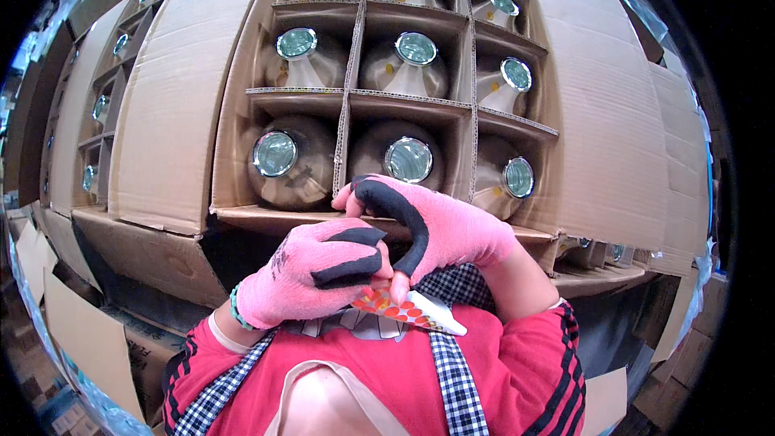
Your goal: The person applies round holographic stickers to the lids of glass jars arranged in a cardboard box. They peel individual stickers from a sheet and press them onto the jar tops one by one.
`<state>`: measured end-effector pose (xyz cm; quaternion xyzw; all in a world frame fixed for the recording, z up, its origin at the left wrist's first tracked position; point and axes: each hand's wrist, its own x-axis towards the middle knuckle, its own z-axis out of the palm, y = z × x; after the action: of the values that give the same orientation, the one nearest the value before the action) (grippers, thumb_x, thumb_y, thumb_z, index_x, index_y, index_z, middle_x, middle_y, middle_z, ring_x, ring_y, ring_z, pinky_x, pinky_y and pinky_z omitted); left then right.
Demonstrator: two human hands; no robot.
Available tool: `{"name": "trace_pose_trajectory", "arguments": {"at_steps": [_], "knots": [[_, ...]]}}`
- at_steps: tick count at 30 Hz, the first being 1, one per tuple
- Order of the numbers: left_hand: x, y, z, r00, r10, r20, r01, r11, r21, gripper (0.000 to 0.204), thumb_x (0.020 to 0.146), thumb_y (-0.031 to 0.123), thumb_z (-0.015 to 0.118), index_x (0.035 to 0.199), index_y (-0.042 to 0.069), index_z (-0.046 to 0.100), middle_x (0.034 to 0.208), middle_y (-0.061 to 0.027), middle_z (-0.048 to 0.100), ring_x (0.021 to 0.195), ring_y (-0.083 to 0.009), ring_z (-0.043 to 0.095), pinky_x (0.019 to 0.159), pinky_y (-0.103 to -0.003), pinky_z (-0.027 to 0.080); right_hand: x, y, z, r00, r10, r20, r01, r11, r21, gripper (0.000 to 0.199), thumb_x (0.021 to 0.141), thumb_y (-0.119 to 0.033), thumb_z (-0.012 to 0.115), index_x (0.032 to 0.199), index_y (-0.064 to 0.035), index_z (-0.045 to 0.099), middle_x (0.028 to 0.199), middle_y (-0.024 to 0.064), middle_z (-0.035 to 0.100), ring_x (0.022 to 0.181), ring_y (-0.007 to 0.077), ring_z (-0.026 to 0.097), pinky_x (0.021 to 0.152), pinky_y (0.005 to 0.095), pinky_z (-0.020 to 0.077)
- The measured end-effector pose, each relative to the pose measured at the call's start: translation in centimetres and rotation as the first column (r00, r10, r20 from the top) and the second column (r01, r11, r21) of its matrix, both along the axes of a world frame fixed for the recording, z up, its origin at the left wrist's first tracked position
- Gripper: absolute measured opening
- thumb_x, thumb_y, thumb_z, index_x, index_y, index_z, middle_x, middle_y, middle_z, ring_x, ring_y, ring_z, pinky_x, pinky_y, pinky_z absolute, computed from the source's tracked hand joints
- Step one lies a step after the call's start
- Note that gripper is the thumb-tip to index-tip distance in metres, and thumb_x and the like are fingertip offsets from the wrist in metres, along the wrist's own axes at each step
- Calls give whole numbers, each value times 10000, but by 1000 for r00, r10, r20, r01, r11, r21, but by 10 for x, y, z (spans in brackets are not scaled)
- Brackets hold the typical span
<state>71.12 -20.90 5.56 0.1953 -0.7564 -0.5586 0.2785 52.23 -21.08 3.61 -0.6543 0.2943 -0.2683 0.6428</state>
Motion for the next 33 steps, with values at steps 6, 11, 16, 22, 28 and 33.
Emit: {"name": "trace_pose_trajectory", "arguments": {"at_steps": [6,11,16,22,28,33], "knots": [[0,-3,2,998,-41,45,39,997,60,121,593,87,608,687,34,552,680,-61,547,641,-228,533,610,-306,419,2,1,3,1000,-3,-4,3,1000,4,763,391,-440,817,930,-20,478,1090,131,446,1059,226,423,905,339,320],[0,-4,2,998,-53,41,50,995,81,85,607,75,583,660,47,523,669,-52,531,638,-225,507,607,-305,408,2,1,5,999,-34,0,34,999,-6,750,401,-447,810,923,-21,480,1076,125,450,1044,225,429,891,337,328],[0,-3,-3,998,-54,38,51,996,74,98,630,84,597,658,49,510,669,-54,523,640,-221,501,606,-306,409,2,1,1,999,-37,6,37,998,-41,751,401,-453,806,926,-22,485,1074,120,452,1024,221,440,877,330,337],[4,-6,1,994,-83,69,71,984,161,105,645,62,590,716,32,518,712,-72,511,685,-229,510,635,-307,412,-3,-1,4,989,-138,58,136,990,30,770,384,-455,807,945,-31,492,1091,105,459,1045,184,423,893,313,320],[5,-7,-4,988,113,106,-138,952,274,108,705,81,585,738,3,519,715,-77,495,695,-174,496,647,-274,397,-10,3,26,939,-343,-4,327,899,-292,532,506,-431,760,777,-18,563,890,102,546,853,211,518,774,318,392],[2,-5,-4,977,169,128,-193,958,213,103,704,84,586,737,13,520,714,-84,497,689,-208,498,646,-287,399,-2,12,38,914,-373,-159,312,897,-312,244,585,-158,736,727,-32,582,727,77,552,722,216,533,659,312,423]]}}
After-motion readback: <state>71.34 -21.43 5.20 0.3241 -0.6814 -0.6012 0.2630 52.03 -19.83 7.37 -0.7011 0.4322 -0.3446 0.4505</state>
